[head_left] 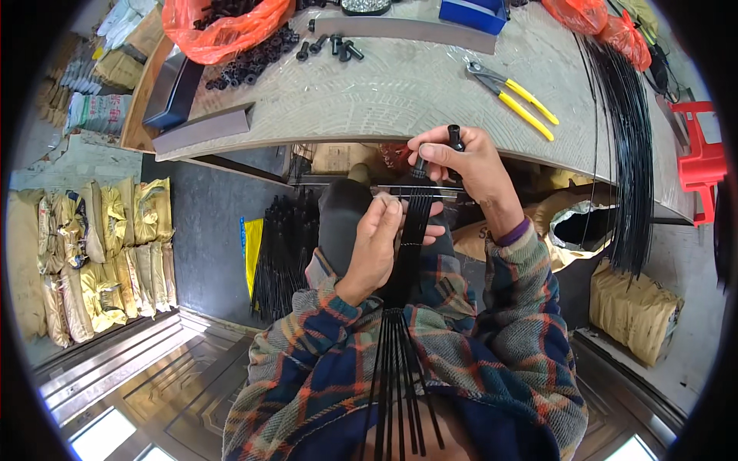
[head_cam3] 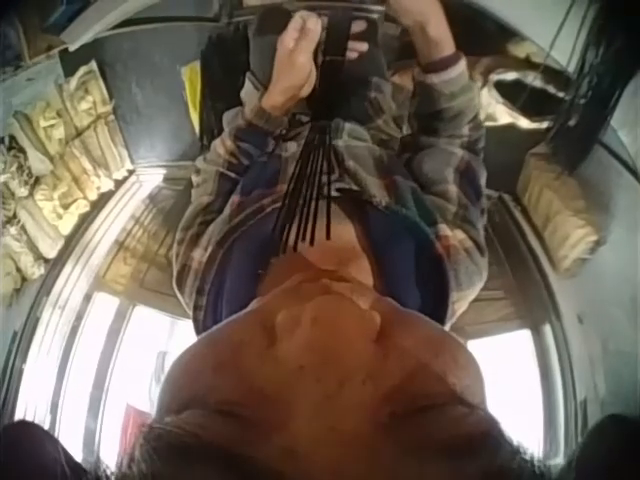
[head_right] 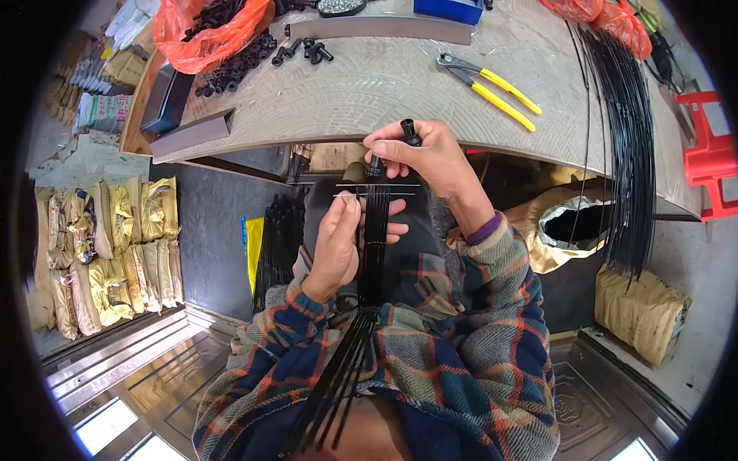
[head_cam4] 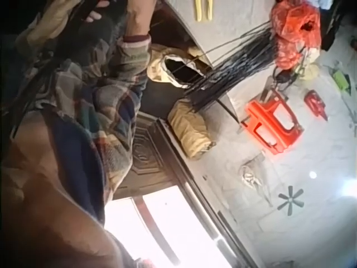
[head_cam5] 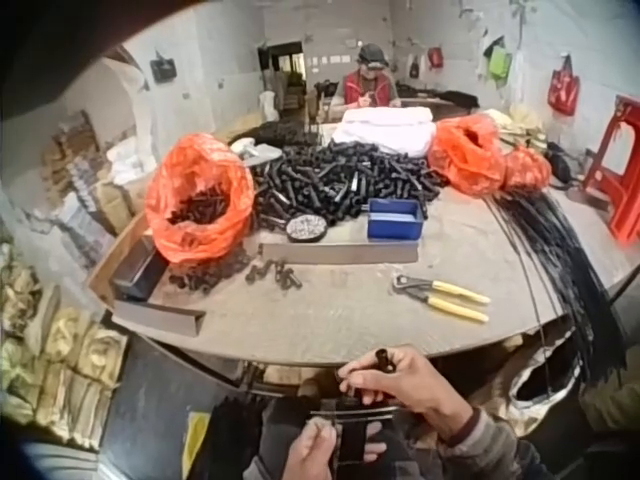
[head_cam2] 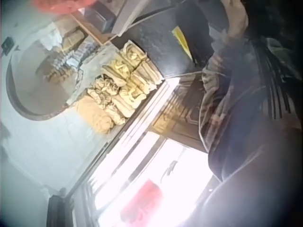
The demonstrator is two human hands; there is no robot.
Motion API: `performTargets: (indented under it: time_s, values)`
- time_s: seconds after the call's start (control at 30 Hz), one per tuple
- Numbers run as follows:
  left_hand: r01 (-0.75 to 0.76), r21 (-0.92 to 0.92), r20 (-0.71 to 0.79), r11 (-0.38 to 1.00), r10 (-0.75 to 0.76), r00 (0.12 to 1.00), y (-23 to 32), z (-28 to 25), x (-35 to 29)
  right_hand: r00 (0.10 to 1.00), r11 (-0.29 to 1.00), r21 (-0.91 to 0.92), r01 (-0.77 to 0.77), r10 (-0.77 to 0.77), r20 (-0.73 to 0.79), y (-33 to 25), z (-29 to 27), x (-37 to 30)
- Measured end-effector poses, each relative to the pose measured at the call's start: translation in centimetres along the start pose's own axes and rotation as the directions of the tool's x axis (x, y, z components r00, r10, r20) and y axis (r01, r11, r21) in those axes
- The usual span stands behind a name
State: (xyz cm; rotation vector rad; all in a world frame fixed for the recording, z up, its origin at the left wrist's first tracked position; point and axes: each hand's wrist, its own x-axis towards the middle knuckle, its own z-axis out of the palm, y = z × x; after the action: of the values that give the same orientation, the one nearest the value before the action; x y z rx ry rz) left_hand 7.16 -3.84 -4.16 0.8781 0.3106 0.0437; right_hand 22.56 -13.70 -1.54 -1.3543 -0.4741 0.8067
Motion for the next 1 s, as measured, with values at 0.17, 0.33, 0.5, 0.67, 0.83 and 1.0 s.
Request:
performTargets:
  time_s: [0.17, 0.33, 0.5, 0.67, 0.83, 1.0]
  values:
    - [-0.149, 0.117, -0.046, 0.982, 0.156, 0.987, -0.1, 0.8, -1.4, 0.998, 1.000, -0.020, 0.023, -0.022, 0.054, -0.6, 1.2, -0.1]
    - [-0.212, 0.032, -0.075, 0.977, 0.214, 0.974, 0.0, 1.0, -2.2, 0.994, 0.999, 0.035, 0.014, -0.018, 0.105, -0.5, 2.3, -0.3]
    - [-0.248, 0.024, -0.069, 0.968, 0.249, 0.966, -0.6, 1.3, -2.8, 0.992, 0.999, 0.041, 0.001, -0.007, 0.129, -0.4, 3.0, -0.5]
    - [-0.250, 0.049, -0.058, 0.967, 0.253, 0.966, -0.5, 1.9, -3.2, 0.989, 0.996, 0.087, 0.015, -0.028, 0.148, -0.6, 3.1, -0.6]
    - [-0.248, 0.049, -0.061, 0.968, 0.251, 0.966, -0.6, 2.0, -3.2, 0.989, 0.998, 0.066, -0.006, -0.004, 0.148, -0.4, 3.1, -0.4]
    - [-0.245, 0.049, -0.062, 0.968, 0.248, 0.967, -0.6, 2.0, -3.0, 0.989, 0.997, 0.071, -0.006, -0.005, 0.148, -0.2, 3.3, -0.3]
